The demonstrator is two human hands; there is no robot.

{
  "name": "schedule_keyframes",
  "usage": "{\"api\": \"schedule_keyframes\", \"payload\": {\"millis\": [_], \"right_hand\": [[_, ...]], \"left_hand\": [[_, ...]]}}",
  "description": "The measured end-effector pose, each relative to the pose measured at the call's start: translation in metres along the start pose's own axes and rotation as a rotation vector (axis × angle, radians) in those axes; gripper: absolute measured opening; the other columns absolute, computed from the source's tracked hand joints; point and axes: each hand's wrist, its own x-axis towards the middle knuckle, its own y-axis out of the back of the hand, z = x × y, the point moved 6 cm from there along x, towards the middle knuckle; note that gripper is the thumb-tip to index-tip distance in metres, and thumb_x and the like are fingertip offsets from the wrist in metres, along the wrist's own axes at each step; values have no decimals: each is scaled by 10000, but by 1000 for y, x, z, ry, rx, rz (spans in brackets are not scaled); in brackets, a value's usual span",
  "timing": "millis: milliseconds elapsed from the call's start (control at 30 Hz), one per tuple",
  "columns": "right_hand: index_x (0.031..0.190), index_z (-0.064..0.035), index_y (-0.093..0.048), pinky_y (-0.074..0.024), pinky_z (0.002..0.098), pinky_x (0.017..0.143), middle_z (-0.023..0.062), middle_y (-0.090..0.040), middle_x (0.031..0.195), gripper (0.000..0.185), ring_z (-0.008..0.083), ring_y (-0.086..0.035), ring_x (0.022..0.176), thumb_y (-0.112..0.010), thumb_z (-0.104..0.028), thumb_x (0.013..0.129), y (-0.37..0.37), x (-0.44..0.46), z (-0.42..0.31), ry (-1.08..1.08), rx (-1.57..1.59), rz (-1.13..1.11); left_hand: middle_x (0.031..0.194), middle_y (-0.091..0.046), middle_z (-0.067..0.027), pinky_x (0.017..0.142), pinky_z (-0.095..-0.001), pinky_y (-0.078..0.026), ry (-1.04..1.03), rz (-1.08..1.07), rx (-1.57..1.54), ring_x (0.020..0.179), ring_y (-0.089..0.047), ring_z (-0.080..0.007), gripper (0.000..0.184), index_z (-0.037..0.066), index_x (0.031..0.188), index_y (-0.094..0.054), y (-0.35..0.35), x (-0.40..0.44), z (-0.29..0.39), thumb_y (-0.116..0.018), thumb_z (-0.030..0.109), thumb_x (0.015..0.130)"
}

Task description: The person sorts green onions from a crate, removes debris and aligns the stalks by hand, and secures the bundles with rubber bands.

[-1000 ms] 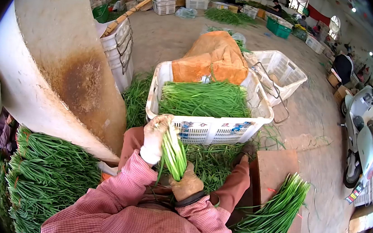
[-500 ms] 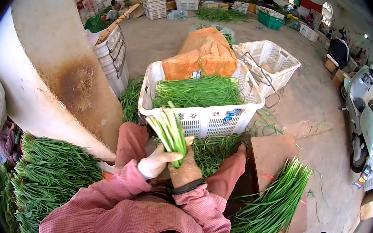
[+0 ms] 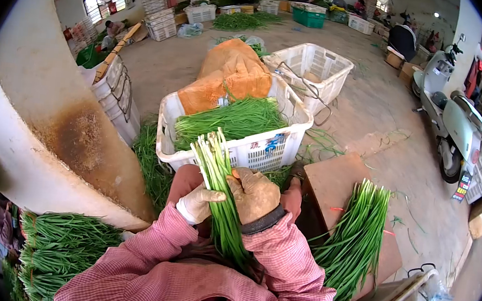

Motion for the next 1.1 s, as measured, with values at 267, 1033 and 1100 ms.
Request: {"api": "schedule_keyframes", "payload": {"millis": [267, 1033, 1100], "right_hand": [[889, -31, -614, -457, 308, 575, 162, -599, 730, 157, 262, -578, 623, -596, -93, 745, 26, 16, 21, -224, 112, -164], [1117, -120, -488, -420, 382, 772, 170, -515, 1025, 490, 293, -510, 916, -644, -315, 695, 91, 134, 101, -325, -1117, -5], [1232, -129, -397, -369, 409, 891, 183, -435, 1203, 643, 312, -441, 1075, -654, -352, 686, 82, 135, 96, -80, -1238, 143]], "left_hand": [[1014, -496, -81, 661, -296, -446, 43, -272, -29, 759, -536, -186, 655, 48, 1170, -364, -8, 25, -10, -668, 122, 595], [815, -579, -79, 735, -305, -442, 515, -380, -185, 750, -561, -188, 508, -3, 1083, -475, 4, 76, -72, -662, 61, 615], [857, -581, -83, 777, -324, -440, 545, -398, -190, 815, -568, -205, 510, 2, 1096, -467, 3, 81, -74, -647, 51, 621]]}}
